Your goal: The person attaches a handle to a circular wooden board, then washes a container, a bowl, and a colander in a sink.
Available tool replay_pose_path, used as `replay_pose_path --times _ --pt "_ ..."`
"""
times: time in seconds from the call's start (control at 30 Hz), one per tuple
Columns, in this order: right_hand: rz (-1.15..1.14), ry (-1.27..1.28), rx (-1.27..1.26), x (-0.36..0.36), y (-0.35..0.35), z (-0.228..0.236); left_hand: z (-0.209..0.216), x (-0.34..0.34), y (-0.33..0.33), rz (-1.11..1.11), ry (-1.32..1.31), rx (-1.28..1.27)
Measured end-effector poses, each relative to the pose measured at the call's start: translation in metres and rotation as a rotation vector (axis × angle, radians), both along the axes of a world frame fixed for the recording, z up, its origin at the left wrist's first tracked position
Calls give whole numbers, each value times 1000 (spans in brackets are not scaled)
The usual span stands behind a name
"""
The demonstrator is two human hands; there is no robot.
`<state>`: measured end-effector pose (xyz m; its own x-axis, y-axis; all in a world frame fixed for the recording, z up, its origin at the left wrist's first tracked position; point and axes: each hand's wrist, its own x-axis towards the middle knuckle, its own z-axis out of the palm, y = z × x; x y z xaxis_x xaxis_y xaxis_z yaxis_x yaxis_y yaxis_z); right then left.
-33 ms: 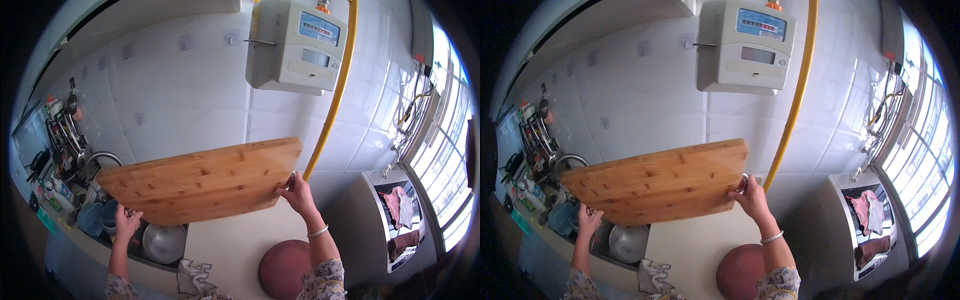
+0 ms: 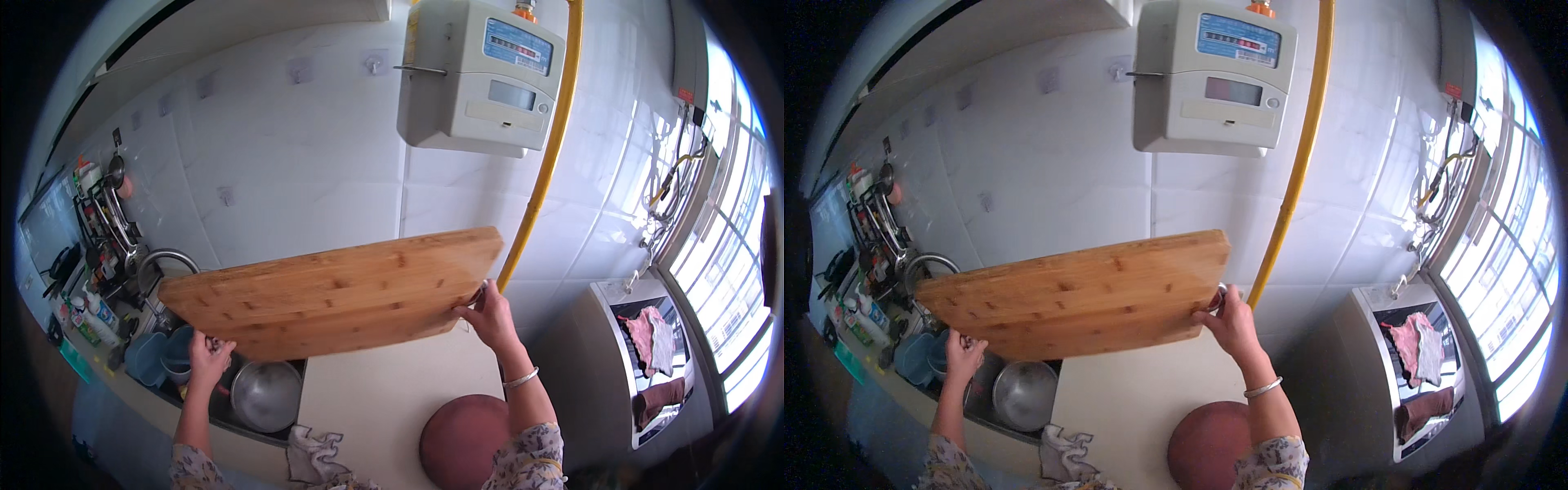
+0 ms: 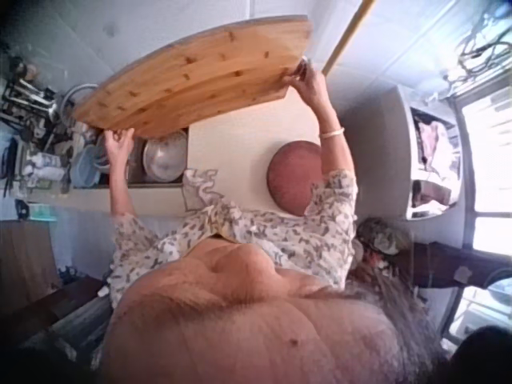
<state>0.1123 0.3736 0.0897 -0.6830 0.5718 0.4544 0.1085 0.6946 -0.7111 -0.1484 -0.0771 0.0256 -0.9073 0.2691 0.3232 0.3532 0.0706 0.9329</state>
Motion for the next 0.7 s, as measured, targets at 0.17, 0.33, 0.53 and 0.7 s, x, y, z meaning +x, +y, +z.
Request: replay_pose_path --times 0.17,0.33,0.53,0.7 --pt "-84 140 114 5 54 -3 10 -41 73 -41 211 -39" --pt "-156 232 60 14 96 -7 31 -53 161 -151 335 -10" --pt "-244 224 57 14 135 -49 29 -69 216 -144 382 -155" --pt "-295 120 6 11 151 -65 16 -69 240 -187 233 -145"
